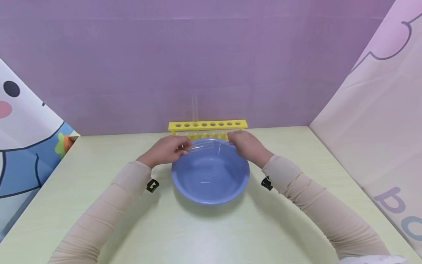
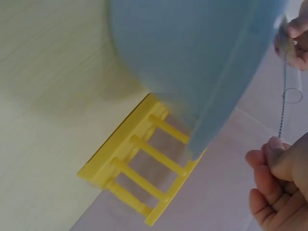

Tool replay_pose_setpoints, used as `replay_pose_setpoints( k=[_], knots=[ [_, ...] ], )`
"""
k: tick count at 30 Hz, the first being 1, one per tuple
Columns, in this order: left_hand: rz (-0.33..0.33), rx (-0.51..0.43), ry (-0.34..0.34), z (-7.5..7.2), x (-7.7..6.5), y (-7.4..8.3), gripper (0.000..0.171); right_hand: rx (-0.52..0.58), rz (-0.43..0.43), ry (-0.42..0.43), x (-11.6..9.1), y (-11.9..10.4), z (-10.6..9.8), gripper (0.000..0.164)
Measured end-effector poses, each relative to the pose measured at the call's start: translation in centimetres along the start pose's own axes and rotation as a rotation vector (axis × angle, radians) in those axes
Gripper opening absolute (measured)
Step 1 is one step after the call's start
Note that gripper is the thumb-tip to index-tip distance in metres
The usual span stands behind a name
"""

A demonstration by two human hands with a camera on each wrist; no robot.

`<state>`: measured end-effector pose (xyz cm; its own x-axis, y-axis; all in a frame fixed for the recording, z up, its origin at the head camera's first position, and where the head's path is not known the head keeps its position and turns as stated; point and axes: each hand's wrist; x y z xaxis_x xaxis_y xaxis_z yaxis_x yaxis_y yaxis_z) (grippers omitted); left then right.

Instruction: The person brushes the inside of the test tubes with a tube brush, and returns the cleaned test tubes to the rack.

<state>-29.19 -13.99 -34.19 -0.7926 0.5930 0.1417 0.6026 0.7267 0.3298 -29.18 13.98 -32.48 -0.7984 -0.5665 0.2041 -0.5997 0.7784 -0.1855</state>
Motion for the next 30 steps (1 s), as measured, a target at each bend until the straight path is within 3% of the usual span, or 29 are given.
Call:
replay_pose_setpoints(
  k=[9, 16, 30],
  knots=[
    [0.007, -0.01, -0.009, -0.1, -0.1, -0.3, 0.021, -0.118, -0.035, 0.049, -0.6, 0.7, 0.3, 0.022],
    [-0.019, -0.023, -0.009, 0.0, -0.2, -0.4, 0.021, -0.201, -0.136, 0.13, -0.9, 1.8, 0.5, 0.023],
    [0.005, -0.017, -0.007, 0.0, -0.2, -0.6, 0.02, -0.32, -0.26, 0.283, -1.3, 3.6, 1.0, 0.024]
  ],
)
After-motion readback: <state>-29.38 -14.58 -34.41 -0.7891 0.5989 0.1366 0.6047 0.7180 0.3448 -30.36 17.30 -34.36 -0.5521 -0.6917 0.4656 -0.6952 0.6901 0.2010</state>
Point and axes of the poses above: each hand's wrist, its own x-axis towards the middle knuckle, its own z-axis out of the palm, y = z × x, and after that the axes turned 2 degrees about x, right-handed
